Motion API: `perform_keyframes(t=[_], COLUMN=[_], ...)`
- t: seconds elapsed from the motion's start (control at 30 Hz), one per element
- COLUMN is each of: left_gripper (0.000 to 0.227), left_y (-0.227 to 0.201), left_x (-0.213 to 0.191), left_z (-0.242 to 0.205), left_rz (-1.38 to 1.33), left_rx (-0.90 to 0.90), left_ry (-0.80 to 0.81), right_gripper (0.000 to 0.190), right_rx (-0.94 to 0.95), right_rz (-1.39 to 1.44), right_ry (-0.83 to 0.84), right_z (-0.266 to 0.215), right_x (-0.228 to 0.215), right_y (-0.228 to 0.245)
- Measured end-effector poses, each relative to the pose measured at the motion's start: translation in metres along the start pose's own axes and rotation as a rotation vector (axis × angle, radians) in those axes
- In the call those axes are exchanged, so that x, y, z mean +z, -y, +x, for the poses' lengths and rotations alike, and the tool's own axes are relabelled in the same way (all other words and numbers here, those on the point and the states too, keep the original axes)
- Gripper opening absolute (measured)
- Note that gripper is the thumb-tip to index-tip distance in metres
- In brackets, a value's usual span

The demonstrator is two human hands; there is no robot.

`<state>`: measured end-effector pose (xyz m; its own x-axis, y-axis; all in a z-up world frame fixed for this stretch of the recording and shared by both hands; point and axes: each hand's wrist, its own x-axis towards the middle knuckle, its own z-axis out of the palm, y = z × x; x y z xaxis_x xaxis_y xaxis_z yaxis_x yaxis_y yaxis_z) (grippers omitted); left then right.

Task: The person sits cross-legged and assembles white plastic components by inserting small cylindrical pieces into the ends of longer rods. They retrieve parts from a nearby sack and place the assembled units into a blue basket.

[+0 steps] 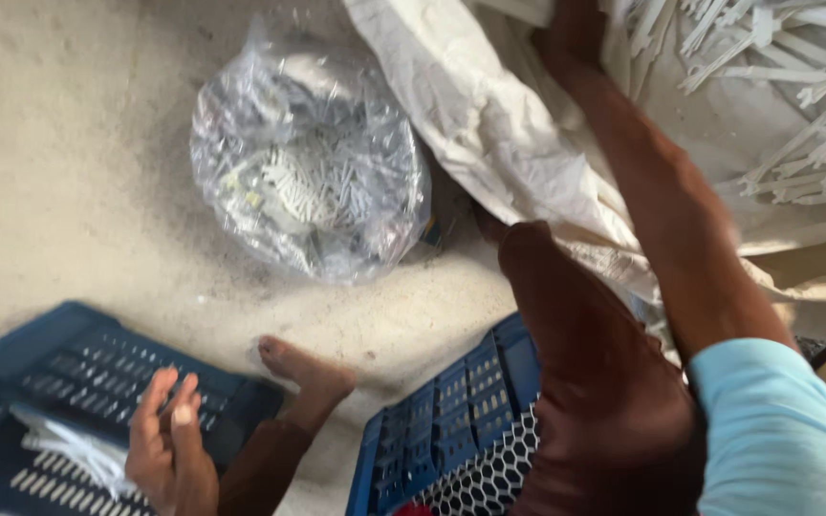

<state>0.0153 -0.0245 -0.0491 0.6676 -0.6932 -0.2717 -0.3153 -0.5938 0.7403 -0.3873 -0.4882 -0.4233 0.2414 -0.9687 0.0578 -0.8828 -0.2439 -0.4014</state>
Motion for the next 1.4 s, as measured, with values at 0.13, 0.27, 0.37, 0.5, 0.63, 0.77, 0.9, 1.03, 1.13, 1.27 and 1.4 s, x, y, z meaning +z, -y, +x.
perform_keyframes(t=[0.13,0.27,0.37,0.5,0.63,0.77,0.9,1.03,1.13,1.27,1.4], left_gripper=[0.046,0.049,0.05,0.049,0.051,0.051,0.054,0.065,0.075,0.108,0.087], left_y=[-0.015,-0.03,-0.036,-0.041,-0.043,-0.041,-0.053,-0.066,-0.074,-0.08,-0.084], left_x=[0.0,0.009,0.007,0.004,0.003,0.005,0.007,0.024,0.048,0.066,0.064], left_z=[-0.011,-0.015,-0.021,-0.024,-0.029,-0.04,-0.048,-0.055,-0.052,-0.064,-0.073], left_rz=[0.035,0.055,0.063,-0.011,-0.082,-0.151,-0.252,-0.414,-0.538,-0.878,-1.234], left_rx=[-0.021,-0.011,0.013,0.162,0.179,0.225,0.306,0.384,0.413,0.42,0.356], left_ry=[0.017,0.067,0.068,0.06,0.086,0.123,0.164,0.267,0.333,0.566,0.473], right_gripper=[0.051,0.041,0.03,0.022,0.018,0.02,0.022,0.023,0.022,0.027,0.029], right_rx=[0.266,0.52,0.438,0.681,0.717,0.68,0.58,0.423,0.322,0.161,-0.108], right_rz=[0.129,0.537,0.492,1.023,1.004,1.159,1.374,1.509,1.515,1.528,1.328], right_ry=[0.168,0.322,0.344,0.487,0.44,0.279,0.104,0.159,0.318,0.673,0.942], right_z=[-0.055,-0.092,-0.111,-0.134,-0.16,-0.204,-0.238,-0.248,-0.251,-0.272,-0.298], right_x=[-0.056,-0.119,-0.16,-0.205,-0.235,-0.28,-0.349,-0.42,-0.439,-0.401,-0.343], right_y=[-0.047,-0.076,-0.077,-0.081,-0.082,-0.065,-0.008,0.085,0.167,0.277,0.353])
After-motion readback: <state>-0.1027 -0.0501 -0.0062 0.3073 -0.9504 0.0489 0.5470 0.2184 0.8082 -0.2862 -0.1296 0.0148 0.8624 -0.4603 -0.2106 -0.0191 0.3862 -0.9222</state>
